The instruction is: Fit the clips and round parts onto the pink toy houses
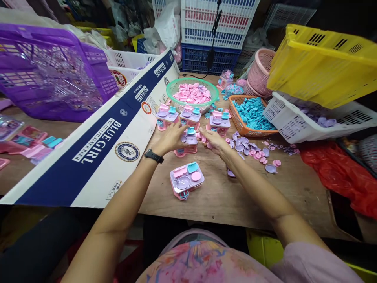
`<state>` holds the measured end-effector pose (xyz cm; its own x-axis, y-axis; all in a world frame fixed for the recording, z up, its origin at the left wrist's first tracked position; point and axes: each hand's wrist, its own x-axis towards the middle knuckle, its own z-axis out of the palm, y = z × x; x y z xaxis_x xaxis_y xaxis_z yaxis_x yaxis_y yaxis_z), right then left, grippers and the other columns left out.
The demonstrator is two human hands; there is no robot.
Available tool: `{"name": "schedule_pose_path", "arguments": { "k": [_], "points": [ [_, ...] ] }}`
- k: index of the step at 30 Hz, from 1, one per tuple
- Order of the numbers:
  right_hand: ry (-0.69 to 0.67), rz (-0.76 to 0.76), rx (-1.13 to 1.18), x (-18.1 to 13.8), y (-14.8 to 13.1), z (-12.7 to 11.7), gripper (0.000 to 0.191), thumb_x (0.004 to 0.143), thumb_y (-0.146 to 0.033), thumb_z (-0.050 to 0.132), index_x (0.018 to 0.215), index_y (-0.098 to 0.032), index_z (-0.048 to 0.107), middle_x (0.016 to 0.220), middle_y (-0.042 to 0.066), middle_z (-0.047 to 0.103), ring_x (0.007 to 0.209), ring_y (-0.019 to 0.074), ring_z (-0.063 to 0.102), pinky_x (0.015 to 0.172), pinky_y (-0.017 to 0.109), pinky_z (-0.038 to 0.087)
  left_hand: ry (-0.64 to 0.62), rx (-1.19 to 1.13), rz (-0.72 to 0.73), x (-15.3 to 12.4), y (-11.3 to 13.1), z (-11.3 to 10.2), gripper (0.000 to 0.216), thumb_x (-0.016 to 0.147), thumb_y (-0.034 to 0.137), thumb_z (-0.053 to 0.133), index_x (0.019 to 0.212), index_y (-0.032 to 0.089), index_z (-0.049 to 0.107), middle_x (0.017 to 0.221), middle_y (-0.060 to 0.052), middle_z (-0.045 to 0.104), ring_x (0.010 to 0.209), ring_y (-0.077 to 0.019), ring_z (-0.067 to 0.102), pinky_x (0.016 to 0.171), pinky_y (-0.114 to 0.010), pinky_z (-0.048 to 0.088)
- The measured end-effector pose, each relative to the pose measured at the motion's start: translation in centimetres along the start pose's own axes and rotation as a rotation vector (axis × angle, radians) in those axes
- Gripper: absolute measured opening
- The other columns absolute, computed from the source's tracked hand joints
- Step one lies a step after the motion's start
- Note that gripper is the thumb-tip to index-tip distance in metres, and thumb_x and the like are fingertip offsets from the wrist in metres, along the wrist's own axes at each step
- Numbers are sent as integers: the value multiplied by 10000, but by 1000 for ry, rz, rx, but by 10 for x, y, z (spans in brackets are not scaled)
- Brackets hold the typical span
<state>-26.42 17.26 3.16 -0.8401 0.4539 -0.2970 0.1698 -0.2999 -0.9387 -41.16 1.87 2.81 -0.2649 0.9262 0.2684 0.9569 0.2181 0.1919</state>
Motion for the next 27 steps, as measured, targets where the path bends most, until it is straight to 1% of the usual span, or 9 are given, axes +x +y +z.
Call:
{"name": "schedule_pose_path", "arguments": {
  "k": [2,5,7,9,14,18,22,24,27],
  "points": [
    [-63,-8,-54,-1,-1,1,419,770,-478,881,748,-132,646,620,6,648,459,29,430,414,139,301,28,-46,-22,-19,7,-7,692,791,390,816,1409,208,563,1196,-134,598,1071,-322,601,914,-443,494],
    [-99,-28,-122,-3,1,7,346,761,-393,891,797,-134,666,675,16,695,463,30,433,415,145,301,145,-140,-81,-33,21,-14,585,877,438,732,1409,247,578,1286,-119,574,1157,-311,567,995,-485,450],
    [-89,-19,-155,-4,3,12,321,757,-368,887,798,-135,669,663,21,703,457,34,438,417,148,305,197,-196,-97,-35,29,-14,411,927,409,671,1305,249,657,1295,-103,584,1201,-309,534,1043,-520,403],
    [-73,3,-182,-4,6,15,291,765,-346,874,783,-129,681,618,27,695,442,40,434,414,149,307,201,-243,-94,-34,33,-10,279,948,352,637,1187,232,717,1219,-93,631,1182,-302,524,1049,-533,382],
    [-104,34,-195,0,3,15,161,794,-238,828,805,-123,717,571,14,678,423,53,444,405,152,326,241,-294,-62,-33,23,5,190,941,256,623,1060,219,767,1124,-78,710,1165,-296,525,1039,-550,386],
    [-119,114,-223,4,-4,14,129,787,-175,828,770,-109,718,606,50,716,411,47,434,380,149,299,306,-312,2,-35,16,13,201,923,181,603,1046,200,760,1154,-84,726,1133,-270,574,1034,-524,438],
    [-99,183,-193,5,-10,21,127,862,-110,740,742,-100,703,616,66,726,433,51,497,388,136,319,356,-323,74,-36,14,15,258,894,133,596,1103,183,739,1113,-87,741,1101,-255,595,1018,-492,500],
    [-71,228,-186,4,-13,25,135,852,-106,759,737,-103,689,598,59,715,441,56,518,386,134,316,369,-326,102,-38,13,15,264,894,118,584,1093,193,741,1128,-83,744,1127,-253,601,1027,-502,511],
    [-67,292,-205,6,-16,26,186,808,-165,833,753,-114,663,561,44,690,414,56,481,370,148,282,370,-321,148,-41,9,16,300,891,83,567,1086,224,746,1200,-72,736,1223,-262,587,1056,-550,506]
  ]
}}
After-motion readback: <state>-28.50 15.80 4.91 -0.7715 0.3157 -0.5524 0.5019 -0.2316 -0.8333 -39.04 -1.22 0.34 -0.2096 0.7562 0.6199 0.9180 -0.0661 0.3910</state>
